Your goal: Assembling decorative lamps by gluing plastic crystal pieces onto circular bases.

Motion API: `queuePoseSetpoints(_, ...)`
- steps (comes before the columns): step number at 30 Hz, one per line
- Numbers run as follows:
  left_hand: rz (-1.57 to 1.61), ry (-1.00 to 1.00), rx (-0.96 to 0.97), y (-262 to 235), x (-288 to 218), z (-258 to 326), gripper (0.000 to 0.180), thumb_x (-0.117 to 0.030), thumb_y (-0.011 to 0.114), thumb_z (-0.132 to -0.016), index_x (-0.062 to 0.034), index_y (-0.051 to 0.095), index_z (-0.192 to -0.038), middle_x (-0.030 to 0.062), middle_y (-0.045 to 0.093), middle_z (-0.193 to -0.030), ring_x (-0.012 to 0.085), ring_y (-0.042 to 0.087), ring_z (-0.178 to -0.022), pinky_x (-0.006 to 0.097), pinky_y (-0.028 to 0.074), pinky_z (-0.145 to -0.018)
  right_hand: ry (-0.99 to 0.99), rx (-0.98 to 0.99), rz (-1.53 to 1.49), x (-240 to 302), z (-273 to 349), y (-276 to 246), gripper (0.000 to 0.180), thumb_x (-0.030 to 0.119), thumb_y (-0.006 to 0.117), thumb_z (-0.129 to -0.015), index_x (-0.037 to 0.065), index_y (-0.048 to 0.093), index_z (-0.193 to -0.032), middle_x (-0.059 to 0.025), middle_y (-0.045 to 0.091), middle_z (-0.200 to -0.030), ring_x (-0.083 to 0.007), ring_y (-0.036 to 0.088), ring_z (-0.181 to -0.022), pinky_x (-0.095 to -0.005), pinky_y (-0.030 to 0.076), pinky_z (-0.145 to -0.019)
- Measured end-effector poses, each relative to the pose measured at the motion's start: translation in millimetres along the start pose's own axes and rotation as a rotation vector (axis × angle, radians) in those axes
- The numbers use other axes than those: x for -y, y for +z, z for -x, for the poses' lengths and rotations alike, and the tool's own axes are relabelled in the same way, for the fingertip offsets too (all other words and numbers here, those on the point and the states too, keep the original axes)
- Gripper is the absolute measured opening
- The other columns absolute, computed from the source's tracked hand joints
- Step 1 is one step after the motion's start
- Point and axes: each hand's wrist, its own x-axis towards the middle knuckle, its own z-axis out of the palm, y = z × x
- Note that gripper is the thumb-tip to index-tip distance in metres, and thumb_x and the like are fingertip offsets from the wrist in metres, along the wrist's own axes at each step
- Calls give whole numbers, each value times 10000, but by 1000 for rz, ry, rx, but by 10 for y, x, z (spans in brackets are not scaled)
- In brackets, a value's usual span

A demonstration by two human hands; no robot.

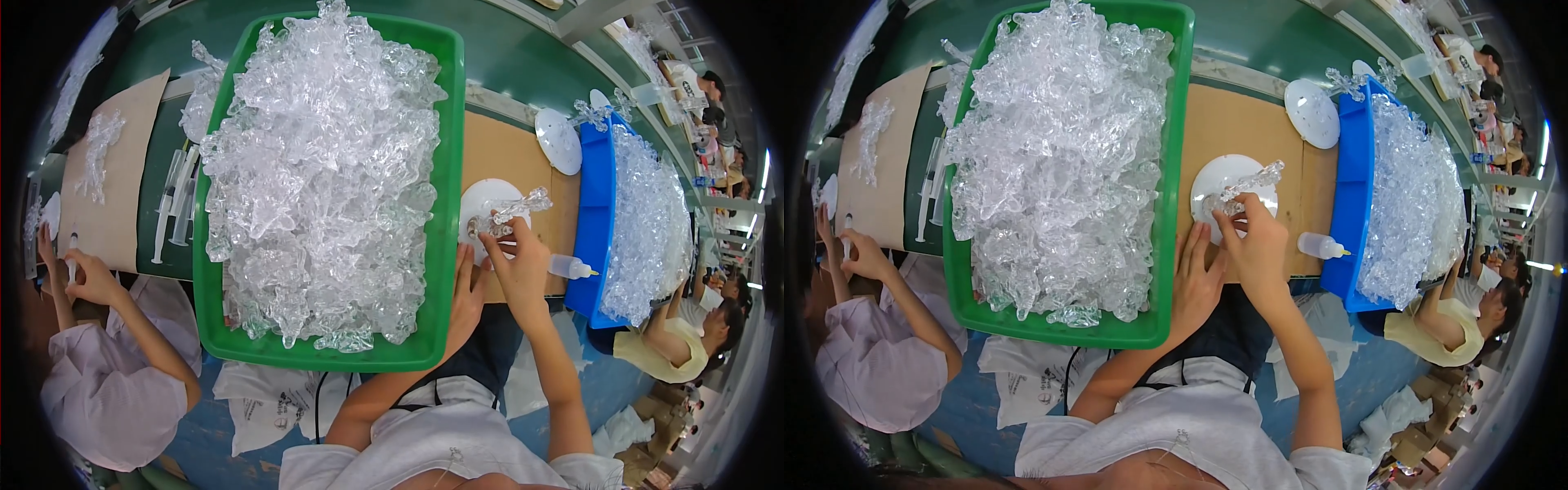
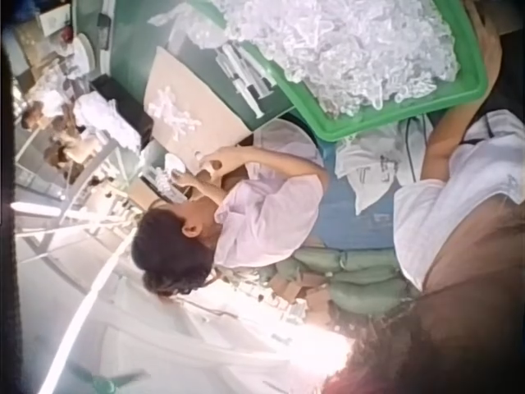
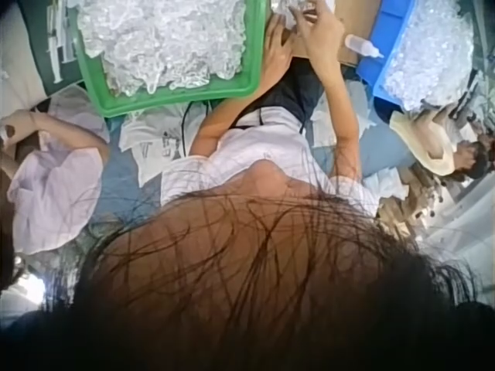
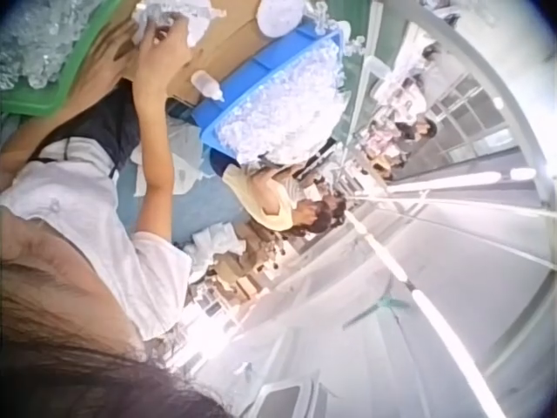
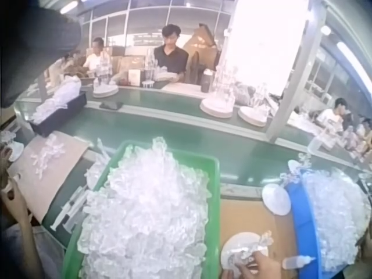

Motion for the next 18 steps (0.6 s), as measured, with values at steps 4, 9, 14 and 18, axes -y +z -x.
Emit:
queuePoseSetpoints(4, -6, -2, -27, 19, 11, -14, 508, -144, 638, -795, -62, 511, -1280, 258, 317, -1420, 393, 283, -1353, 546, 249, -1078, 0, -53, 50, 59, 34, 57, 227, 111, 699, -794, -18, 562, -921, -174, 664, -818, -261, 685, -692, -319, 542, -603)
queuePoseSetpoints(9, -38, 12, 23, -63, -11, -169, 542, -220, 616, -826, -92, 472, -1333, 274, 262, -1445, 441, 235, -1358, 557, 225, -1083, -162, -27, 117, -71, -43, 45, 237, 100, 700, -789, -19, 573, -949, -183, 663, -804, -278, 681, -680, -324, 541, -599)
queuePoseSetpoints(14, -23, -45, 29, -78, -30, -116, 530, -231, 592, -854, -120, 458, -1355, 321, 222, -1441, 475, 200, -1357, 562, 218, -1084, -54, -53, -4, -11, 25, 25, 248, 131, 680, -792, 4, 557, -966, -194, 627, -702, -339, 640, -631, -384, 501, -570)
queuePoseSetpoints(18, -46, -13, 57, -85, -12, -94, 528, -222, 590, -855, -131, 459, -1358, 317, 215, -1445, 472, 190, -1362, 556, 218, -1086, -41, -43, 157, 36, 12, 33, 255, 152, 686, -796, 4, 549, -952, -176, 645, -680, -309, 660, -637, -375, 514, -569)
